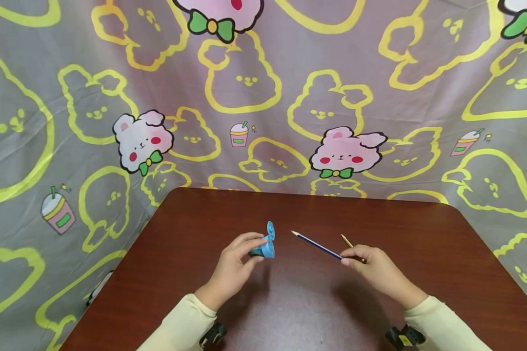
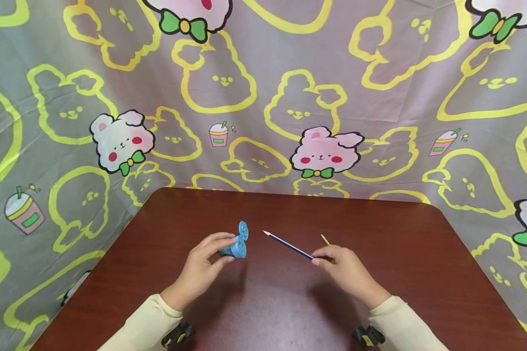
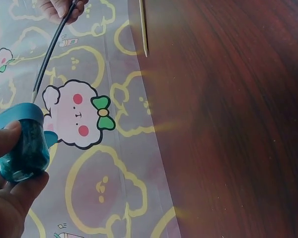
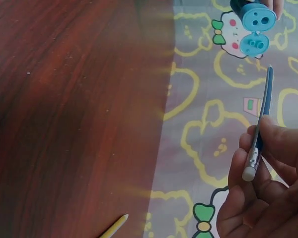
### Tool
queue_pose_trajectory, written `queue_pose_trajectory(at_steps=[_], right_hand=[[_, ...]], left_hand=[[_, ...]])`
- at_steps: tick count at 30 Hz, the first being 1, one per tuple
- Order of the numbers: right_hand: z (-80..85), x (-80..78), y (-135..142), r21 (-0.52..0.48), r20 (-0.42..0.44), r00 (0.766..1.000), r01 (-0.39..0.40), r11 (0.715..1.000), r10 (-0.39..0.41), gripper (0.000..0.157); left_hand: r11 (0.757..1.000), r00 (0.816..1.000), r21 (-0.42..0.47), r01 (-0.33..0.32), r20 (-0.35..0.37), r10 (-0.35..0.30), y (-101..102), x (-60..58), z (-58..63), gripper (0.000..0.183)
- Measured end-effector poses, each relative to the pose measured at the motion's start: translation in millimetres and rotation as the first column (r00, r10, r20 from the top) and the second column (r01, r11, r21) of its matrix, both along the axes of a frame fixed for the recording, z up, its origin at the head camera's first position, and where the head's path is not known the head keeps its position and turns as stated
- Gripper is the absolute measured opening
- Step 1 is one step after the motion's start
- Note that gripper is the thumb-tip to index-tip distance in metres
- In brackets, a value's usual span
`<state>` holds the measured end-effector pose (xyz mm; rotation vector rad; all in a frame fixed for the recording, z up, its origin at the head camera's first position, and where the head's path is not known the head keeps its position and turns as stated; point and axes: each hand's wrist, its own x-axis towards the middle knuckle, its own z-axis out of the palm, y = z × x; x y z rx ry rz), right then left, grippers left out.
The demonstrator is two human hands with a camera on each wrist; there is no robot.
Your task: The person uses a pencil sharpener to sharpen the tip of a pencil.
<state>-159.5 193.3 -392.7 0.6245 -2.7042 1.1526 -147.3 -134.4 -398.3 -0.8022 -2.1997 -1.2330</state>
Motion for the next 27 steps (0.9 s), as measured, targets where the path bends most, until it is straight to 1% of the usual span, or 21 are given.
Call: queue_pose_trajectory(at_steps=[3,5,10,16,19,25,27], right_hand=[[-1.8,-0.5,0.0,0.004,-0.016,1.000,0.017,1.000,-0.017,0.006],[-2.6,-1.1,0.0,0.009,-0.008,1.000,0.029,1.000,-0.029,0.006],[-3.8,-2.4,0.8,0.023,0.041,0.997,0.063,0.998,-0.064,0.006],[-6.1,-6.0,5.5,0.043,0.113,0.989,0.093,0.995,-0.097,0.008],[-7.8,-7.8,9.6,0.055,0.133,0.985,0.101,0.993,-0.108,0.009],[-9.5,-8.8,17.1,0.074,0.150,0.979,0.128,0.989,-0.138,0.010],[-10.2,-9.4,19.6,0.080,0.171,0.974,0.139,0.987,-0.151,0.012]], left_hand=[[1.000,1.000,0.006,0.000,-0.021,0.000,-0.5,-1.2,-2.0,0.044],[1.000,1.000,0.009,-0.004,-0.025,0.004,-1.1,-1.7,-2.8,0.044],[1.000,1.000,0.008,-0.015,-0.028,0.015,-2.5,-1.5,-3.3,0.042],[1.000,1.000,0.014,-0.022,-0.019,0.022,-4.2,0.1,-3.4,0.040],[1.000,0.999,0.012,-0.028,-0.021,0.028,-4.5,-0.2,-4.1,0.040],[0.999,0.998,0.006,-0.033,-0.053,0.033,-3.9,-2.5,-6.7,0.043],[0.999,0.998,0.006,-0.035,-0.058,0.035,-3.6,-2.7,-7.1,0.043]])
